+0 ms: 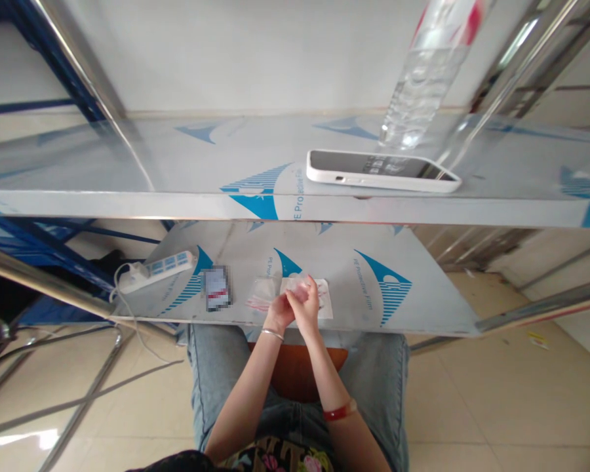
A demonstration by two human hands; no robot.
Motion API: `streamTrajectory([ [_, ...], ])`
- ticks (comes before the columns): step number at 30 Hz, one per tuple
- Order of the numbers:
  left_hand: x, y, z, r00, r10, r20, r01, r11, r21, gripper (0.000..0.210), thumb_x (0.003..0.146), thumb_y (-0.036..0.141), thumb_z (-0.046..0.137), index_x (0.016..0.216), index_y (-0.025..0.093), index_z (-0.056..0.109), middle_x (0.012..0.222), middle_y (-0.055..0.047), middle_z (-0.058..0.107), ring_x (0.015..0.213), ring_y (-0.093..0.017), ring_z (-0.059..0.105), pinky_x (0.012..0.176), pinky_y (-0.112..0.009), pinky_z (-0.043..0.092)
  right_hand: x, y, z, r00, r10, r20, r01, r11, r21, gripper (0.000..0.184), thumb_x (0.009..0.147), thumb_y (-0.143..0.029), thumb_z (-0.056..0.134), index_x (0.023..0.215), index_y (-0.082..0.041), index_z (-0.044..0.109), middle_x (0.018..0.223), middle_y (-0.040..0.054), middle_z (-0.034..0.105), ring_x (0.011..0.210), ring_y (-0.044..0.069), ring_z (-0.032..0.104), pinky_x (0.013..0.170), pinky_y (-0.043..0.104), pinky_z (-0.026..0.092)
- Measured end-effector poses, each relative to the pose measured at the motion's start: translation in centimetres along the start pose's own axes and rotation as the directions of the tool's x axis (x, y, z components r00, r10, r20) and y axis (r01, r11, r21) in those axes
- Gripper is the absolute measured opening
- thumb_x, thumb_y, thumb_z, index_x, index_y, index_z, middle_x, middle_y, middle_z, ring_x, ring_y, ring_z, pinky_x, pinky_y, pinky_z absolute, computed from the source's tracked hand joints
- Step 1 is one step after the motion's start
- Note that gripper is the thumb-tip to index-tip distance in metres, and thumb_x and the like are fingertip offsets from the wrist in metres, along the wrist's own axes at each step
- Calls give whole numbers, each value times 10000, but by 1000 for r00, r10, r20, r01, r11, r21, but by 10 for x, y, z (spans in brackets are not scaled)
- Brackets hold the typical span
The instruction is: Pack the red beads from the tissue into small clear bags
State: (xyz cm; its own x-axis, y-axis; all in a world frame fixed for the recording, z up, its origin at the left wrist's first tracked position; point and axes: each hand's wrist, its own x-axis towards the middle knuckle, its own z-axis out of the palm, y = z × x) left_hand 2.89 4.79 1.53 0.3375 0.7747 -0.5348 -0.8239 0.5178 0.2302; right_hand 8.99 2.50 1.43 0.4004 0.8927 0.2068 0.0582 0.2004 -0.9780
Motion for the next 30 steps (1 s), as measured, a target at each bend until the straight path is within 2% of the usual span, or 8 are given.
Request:
streamTrajectory([
  [3,3,-6,-4,985,-74,-153,58,992,-109,271,828,35,347,864,74,612,720,-89,644,660,-157,648,679,-265,536,9,-2,-9,989,102,-106,-88,988,126,683,611,-328,730,1212,-166,448,976,60,623,929,198,602,874,353,468],
  [6,4,-19,-6,969,-129,-211,101,985,-137,290,830,10,316,790,72,597,659,-86,622,611,-150,640,617,-251,537,21,6,-23,950,268,-161,-209,927,313,653,617,-337,718,1183,-162,446,943,48,644,920,186,616,860,344,487],
  [9,5,-37,-6,945,-207,-254,173,973,-151,267,826,16,336,792,68,595,659,-101,630,636,-178,648,582,-270,540,33,22,-43,862,450,-233,-319,839,441,607,607,-312,711,1138,-162,457,903,28,652,875,179,637,817,326,515],
  [13,8,-59,-6,927,-272,-257,251,961,-112,239,818,18,362,777,68,592,638,-102,619,618,-187,640,564,-280,537,44,36,-67,777,526,-347,-336,811,479,544,609,-239,683,1105,-173,468,849,-7,650,829,144,648,809,263,515],
  [17,14,-67,-12,915,-298,-271,283,955,-93,238,829,31,353,784,77,582,633,-85,602,593,-175,628,563,-273,533,50,38,-82,767,585,-264,-440,778,448,492,599,-221,681,1055,-183,503,766,-35,660,777,133,654,751,227,514],
  [20,17,-65,-15,913,-293,-283,282,956,-80,251,843,44,336,819,95,580,639,-68,598,586,-161,616,556,-261,524,50,40,-88,755,640,-144,-547,735,402,276,621,-219,657,880,-182,570,703,-29,670,714,125,653,654,195,500],
  [24,15,-63,-14,918,-280,-281,272,960,-67,285,850,54,303,877,84,585,653,-83,602,639,-179,625,589,-278,529,50,49,-94,674,736,-55,-642,622,448,22,690,-170,574,709,-174,564,632,9,668,607,112,631,536,173,470],
  [30,11,-62,-14,946,-243,-216,233,970,-69,270,804,42,350,928,34,590,694,-121,610,717,-222,641,666,-335,533,52,58,-102,650,760,-22,-649,570,504,48,707,-138,552,685,-180,547,565,3,632,486,109,584,439,178,450],
])
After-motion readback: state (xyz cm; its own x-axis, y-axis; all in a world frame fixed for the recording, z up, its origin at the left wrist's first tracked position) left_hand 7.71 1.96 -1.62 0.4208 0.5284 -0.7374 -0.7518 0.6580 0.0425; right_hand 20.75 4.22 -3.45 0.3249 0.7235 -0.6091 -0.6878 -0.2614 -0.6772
